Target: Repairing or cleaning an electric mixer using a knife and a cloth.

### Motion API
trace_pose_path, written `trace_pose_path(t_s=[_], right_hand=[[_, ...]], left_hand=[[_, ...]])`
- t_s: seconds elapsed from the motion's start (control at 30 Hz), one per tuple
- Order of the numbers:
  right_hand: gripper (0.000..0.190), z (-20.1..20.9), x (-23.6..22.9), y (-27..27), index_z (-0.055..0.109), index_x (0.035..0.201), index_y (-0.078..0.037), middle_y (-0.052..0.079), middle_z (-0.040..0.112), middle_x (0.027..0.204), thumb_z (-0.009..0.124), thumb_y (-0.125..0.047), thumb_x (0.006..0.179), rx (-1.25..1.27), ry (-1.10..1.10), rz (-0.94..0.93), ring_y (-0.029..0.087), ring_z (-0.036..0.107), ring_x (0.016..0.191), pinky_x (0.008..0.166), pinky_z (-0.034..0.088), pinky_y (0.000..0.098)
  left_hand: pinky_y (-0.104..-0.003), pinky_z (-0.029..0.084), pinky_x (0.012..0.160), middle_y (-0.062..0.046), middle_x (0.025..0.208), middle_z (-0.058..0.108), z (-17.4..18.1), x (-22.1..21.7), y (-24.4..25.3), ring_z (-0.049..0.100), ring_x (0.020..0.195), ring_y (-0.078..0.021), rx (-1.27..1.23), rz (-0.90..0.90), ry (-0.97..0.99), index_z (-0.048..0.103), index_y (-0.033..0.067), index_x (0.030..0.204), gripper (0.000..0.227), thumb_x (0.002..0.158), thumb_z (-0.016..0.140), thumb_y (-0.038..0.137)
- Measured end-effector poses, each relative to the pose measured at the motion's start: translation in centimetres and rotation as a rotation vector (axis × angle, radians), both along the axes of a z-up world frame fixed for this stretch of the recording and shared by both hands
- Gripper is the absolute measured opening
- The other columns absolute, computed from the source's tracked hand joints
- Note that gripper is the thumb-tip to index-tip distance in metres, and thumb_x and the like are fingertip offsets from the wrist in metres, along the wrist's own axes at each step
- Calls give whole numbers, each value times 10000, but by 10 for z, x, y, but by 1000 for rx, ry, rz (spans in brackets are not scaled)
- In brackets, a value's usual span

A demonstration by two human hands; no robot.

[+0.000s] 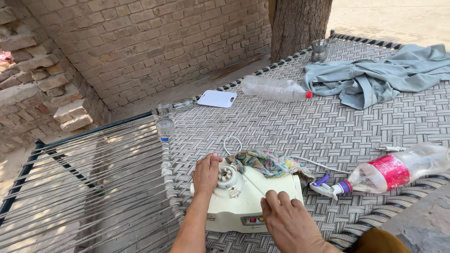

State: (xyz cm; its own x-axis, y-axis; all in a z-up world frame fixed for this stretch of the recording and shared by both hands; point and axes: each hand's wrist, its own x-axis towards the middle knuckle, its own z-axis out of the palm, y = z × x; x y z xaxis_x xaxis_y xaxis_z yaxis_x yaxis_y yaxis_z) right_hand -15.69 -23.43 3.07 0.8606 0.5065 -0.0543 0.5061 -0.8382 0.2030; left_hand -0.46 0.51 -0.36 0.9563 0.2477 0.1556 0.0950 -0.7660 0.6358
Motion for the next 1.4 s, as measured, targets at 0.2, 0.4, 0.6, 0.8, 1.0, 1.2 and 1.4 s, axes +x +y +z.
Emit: trace_pose_path(t_s=[0.2,0.4,0.6,0.8,1.0,1.2,1.4], right_hand=[[761,49,-2,-13,260,1571,-7,138,468,1196,573,-14,878,96,231,-39,278,660,935,708,609,381],[792,45,4,-18,289,1566,-66,120,516,1203,578,48,837,206,207,-110,264,722,892,755,607,375],[773,43,6,-15,262,1581,-107,133,505,1222,577,-17,881,139,168,-231,276,715,898,740,608,379],[722,37,8,-38,354,1582,-240,51,583,1242,554,-70,909,248,163,-309,231,730,925,753,607,389],[663,25,35,-65,494,1527,-371,66,602,1363,640,-211,901,401,167,-218,250,697,1068,870,574,409],[632,54,52,-72,546,1482,-433,-8,642,1376,650,-227,894,406,298,-144,221,681,1158,978,543,382],[612,55,75,-74,535,1488,-459,-5,606,1402,639,-265,917,278,291,-69,225,662,1178,973,551,396]], left_hand=[[-571,368,1045,-10,1000,750,-1,0,-1,601,1187,-231,-13,12,-2,734,235,975,464,1027,370,518],[-583,341,1066,7,1014,746,0,1,-1,589,1199,-216,-15,18,21,743,248,966,465,1026,363,508],[-579,348,1075,-2,1016,755,-3,1,-1,595,1194,-227,-6,4,11,740,239,972,455,1040,371,497],[-582,353,1056,3,1007,754,-2,0,0,601,1173,-233,-31,10,5,743,240,964,443,1029,385,493],[-585,349,1047,9,1042,751,-6,3,0,578,1198,-229,-20,15,-10,749,236,955,446,1021,389,490],[-574,353,1056,9,1057,752,-3,0,-1,584,1205,-215,-23,3,9,737,242,980,453,1040,373,504],[-566,342,1061,12,1066,744,-5,1,-1,572,1212,-218,-7,3,8,732,243,973,455,1033,365,504]])
